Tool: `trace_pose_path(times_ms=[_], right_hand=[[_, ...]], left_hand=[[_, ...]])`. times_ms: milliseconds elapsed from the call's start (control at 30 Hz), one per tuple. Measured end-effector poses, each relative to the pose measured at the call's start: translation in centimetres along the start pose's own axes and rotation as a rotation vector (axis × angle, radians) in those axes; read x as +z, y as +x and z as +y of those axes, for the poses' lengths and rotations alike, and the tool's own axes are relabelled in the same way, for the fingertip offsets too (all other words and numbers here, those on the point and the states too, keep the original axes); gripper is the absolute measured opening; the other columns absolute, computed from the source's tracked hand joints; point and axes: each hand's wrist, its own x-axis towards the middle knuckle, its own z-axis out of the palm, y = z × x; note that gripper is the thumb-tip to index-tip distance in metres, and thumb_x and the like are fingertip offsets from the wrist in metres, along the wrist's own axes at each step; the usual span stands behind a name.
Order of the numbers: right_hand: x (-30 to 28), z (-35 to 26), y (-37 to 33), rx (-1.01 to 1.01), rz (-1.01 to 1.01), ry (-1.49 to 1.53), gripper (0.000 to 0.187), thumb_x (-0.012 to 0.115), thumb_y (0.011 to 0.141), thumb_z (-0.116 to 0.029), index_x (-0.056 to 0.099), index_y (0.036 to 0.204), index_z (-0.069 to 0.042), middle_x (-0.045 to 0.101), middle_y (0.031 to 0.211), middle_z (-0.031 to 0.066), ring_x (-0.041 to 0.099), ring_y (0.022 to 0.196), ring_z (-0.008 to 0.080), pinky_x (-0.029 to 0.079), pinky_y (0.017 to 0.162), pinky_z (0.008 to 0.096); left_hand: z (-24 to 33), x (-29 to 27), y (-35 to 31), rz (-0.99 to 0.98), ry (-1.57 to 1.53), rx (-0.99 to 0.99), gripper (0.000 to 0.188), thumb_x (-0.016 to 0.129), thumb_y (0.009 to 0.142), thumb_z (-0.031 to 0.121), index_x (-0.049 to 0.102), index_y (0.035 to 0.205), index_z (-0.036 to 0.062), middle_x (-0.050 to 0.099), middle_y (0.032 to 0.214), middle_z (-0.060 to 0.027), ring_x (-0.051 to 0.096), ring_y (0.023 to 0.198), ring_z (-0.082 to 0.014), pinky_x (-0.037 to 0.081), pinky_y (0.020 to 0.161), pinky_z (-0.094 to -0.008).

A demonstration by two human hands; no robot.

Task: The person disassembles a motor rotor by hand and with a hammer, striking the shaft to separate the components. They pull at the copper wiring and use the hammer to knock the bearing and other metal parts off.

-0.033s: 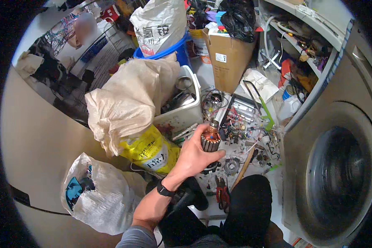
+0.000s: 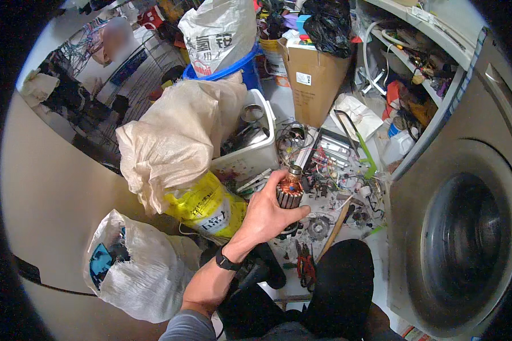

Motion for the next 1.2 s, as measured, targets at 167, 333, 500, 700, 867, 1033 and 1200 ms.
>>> trace_pose_path(times_ms=[167,333,500,700,867,1033,1200], right_hand=[[-1.6,-0.1,-0.7,-0.036,0.023,-0.006,0.042,0.067,0.092,-0.031,0.061,0.125,-0.006,0.068,0.108,0.0167,0.067,0.101,0.041,0.053,0.086,0.0512],[-12.4,5.8,1.9,-0.083,-0.026,-0.593,0.041,0.066,0.092,-0.032,0.065,0.122,-0.004,0.07,0.112,0.019,0.069,0.099,0.0401,0.053,0.087,0.0491],[-17.5,-33.2,12.5,-0.219,-0.132,-0.215,0.027,0.063,0.099,-0.017,0.069,0.118,0.002,0.072,0.093,0.0075,0.067,0.08,0.0125,0.055,0.074,0.0312],[-11.1,-43.6,12.3,-0.397,-0.199,0.143,0.028,0.067,0.097,-0.015,0.068,0.117,0.005,0.073,0.102,0.0116,0.068,0.096,0.0157,0.054,0.083,0.0331],[-7.1,-44.3,12.1,-0.311,-0.158,0.307,0.029,0.069,0.097,-0.013,0.07,0.118,0.007,0.072,0.107,0.007,0.066,0.096,0.0116,0.053,0.085,0.0284],[-5.7,-43.7,12.4,-0.235,-0.152,0.321,0.028,0.068,0.096,-0.012,0.07,0.117,0.007,0.073,0.107,0.0076,0.066,0.097,0.0118,0.053,0.087,0.0285],[-4.8,-43.0,12.9,-0.267,-0.174,0.329,0.028,0.069,0.095,-0.011,0.07,0.118,0.006,0.073,0.108,0.0071,0.066,0.098,0.0125,0.053,0.088,0.0291]], left_hand=[[0.0,-1.1,-1.0,0.013,0.054,-0.025,0.077,0.091,0.072,0.03,0.051,0.132,0.0052,0.072,0.11,-0.0142,0.069,0.102,-0.0252,0.054,0.093,-0.0378],[1.7,0.3,0.3,0.0,-0.037,0.12,0.077,0.091,0.071,0.031,0.051,0.133,0.0059,0.073,0.111,-0.0172,0.071,0.103,-0.032,0.055,0.092,-0.0409],[-0.7,-3.7,-3.0,0.1,0.111,0.076,0.074,0.086,0.074,0.033,0.049,0.131,0.0052,0.074,0.101,-0.0222,0.072,0.094,-0.0412,0.056,0.085,-0.0477],[-0.4,-4.7,-3.0,0.02,-0.004,-0.013,0.073,0.09,0.07,0.032,0.054,0.127,0.0032,0.073,0.106,-0.0186,0.072,0.1,-0.0335,0.055,0.089,-0.0424],[-1.0,-5.4,-3.2,-0.026,-0.064,-0.05,0.074,0.09,0.069,0.034,0.054,0.126,0.0034,0.071,0.107,-0.0172,0.071,0.1,-0.0316,0.055,0.089,-0.0415],[-2.5,-5.4,-3.3,-0.066,-0.108,-0.08,0.072,0.091,0.07,0.034,0.055,0.125,0.0036,0.07,0.106,-0.0147,0.069,0.097,-0.0281,0.054,0.087,-0.0396],[-3.9,-5.1,-3.4,-0.086,-0.162,-0.057,0.078,0.089,0.071,0.036,0.053,0.13,0.0,0.072,0.099,-0.0173,0.072,0.094,-0.0326,0.055,0.086,-0.0403]])
